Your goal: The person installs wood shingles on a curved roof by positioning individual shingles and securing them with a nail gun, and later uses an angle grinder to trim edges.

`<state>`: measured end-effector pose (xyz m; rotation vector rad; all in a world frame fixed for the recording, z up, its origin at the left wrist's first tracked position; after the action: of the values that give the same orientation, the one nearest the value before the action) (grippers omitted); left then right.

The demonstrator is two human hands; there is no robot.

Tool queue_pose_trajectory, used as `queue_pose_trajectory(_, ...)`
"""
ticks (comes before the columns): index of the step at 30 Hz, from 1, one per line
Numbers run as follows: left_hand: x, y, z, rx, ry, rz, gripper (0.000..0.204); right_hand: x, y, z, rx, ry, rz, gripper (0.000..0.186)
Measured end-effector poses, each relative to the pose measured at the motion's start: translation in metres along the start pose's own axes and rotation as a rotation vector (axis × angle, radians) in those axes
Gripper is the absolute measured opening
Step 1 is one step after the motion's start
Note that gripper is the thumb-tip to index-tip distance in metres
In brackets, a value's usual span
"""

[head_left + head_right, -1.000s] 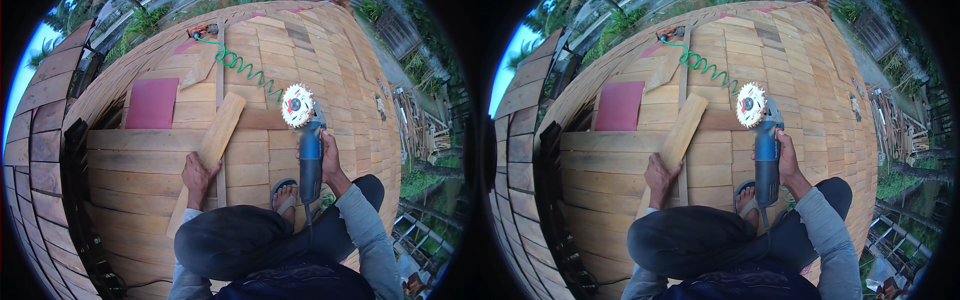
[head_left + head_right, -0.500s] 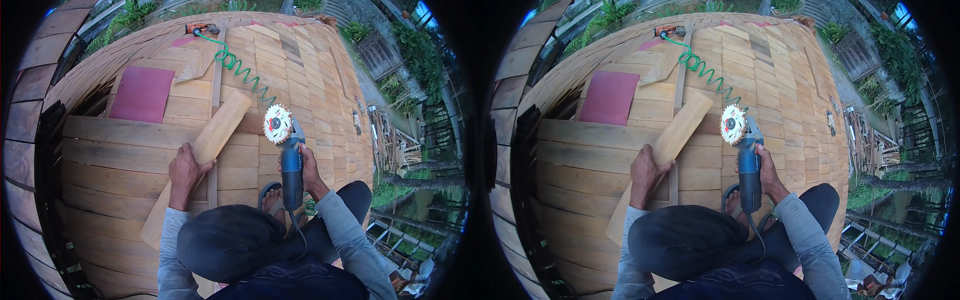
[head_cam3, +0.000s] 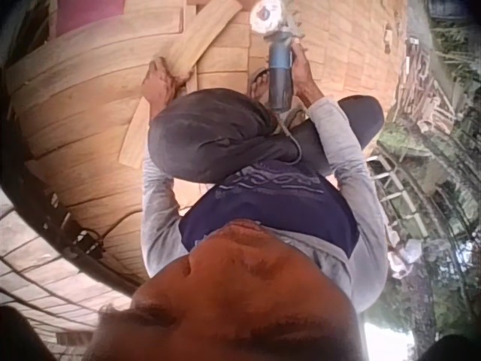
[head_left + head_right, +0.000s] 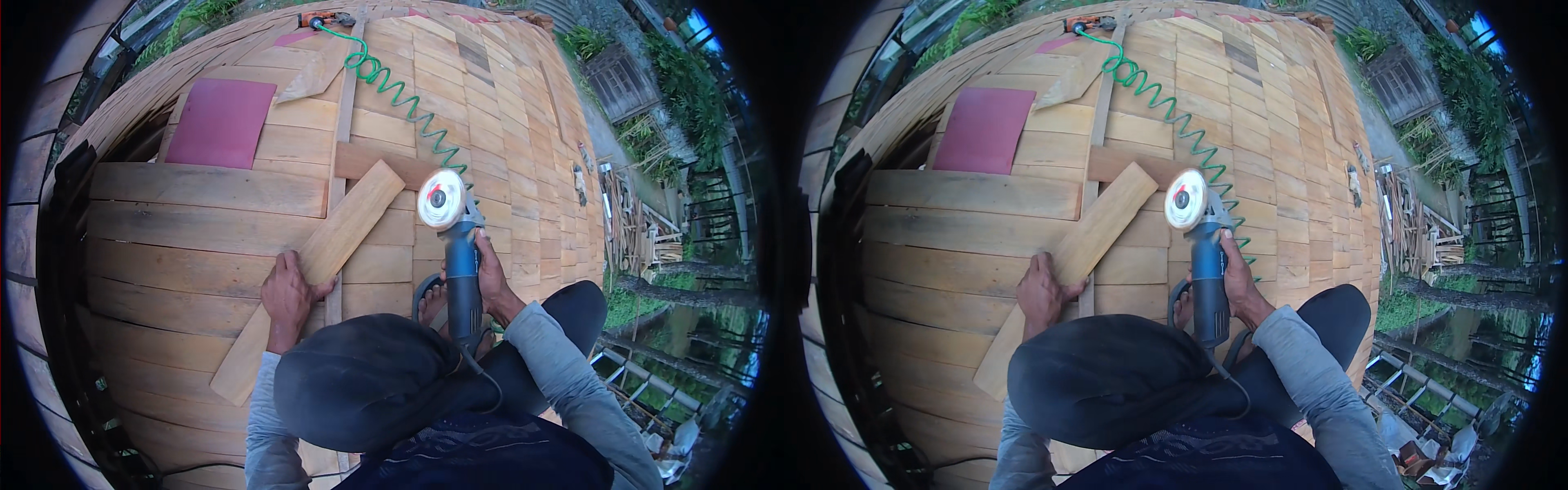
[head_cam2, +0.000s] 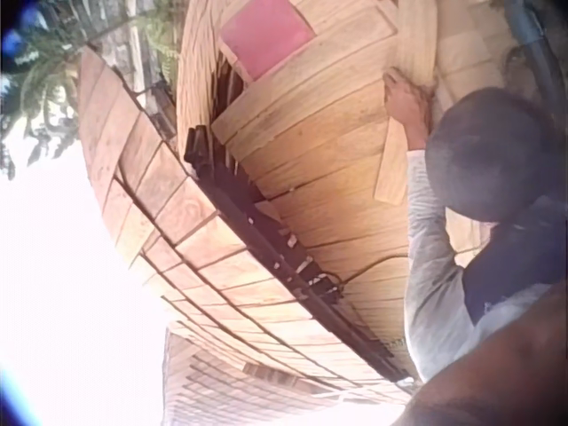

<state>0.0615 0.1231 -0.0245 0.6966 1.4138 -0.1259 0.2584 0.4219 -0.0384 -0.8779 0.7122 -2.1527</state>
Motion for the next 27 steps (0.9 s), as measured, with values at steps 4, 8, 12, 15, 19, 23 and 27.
queue_pose_trajectory(4,-0.004,0.003,0.000,-0.028,-0.017,0.028,0.082,0.012,0.003,0.000,0.097,0.039,0.017,0.068)
queue_pose_trajectory(8,-0.003,-0.001,0.001,-0.055,-0.019,0.045,0.082,0.021,0.010,-0.005,0.172,0.025,0.276,0.061)
queue_pose_trajectory(12,0.000,-0.003,0.000,-0.082,-0.028,0.062,0.087,0.023,0.020,-0.014,0.195,-0.024,0.422,0.062)
queue_pose_trajectory(15,-0.002,0.000,0.000,-0.049,-0.021,0.056,0.081,0.023,0.021,-0.017,0.229,-0.050,0.096,0.067)
queue_pose_trajectory(19,-0.001,-0.002,-0.001,-0.043,-0.025,0.043,0.079,0.017,0.021,-0.017,0.194,0.024,0.062,0.073)
queue_pose_trajectory(23,-0.005,-0.001,0.000,-0.018,-0.002,0.016,0.080,0.013,0.021,-0.011,0.178,-0.014,-0.077,0.080)
queue_pose_trajectory(27,-0.007,-0.002,0.000,-0.021,0.001,0.022,0.079,0.018,0.020,-0.012,0.205,-0.129,-0.283,0.085)
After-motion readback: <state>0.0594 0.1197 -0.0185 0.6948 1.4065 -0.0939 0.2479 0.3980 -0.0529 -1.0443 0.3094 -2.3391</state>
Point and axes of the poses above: each hand's wrist, its own z-axis away from the middle knuckle, its own x-axis out of the palm, y = z × x, the point moved 2 cm from there along -z, towards the middle knuckle, and after that the axes turned 15 degrees about z, right-handed, at the moved point
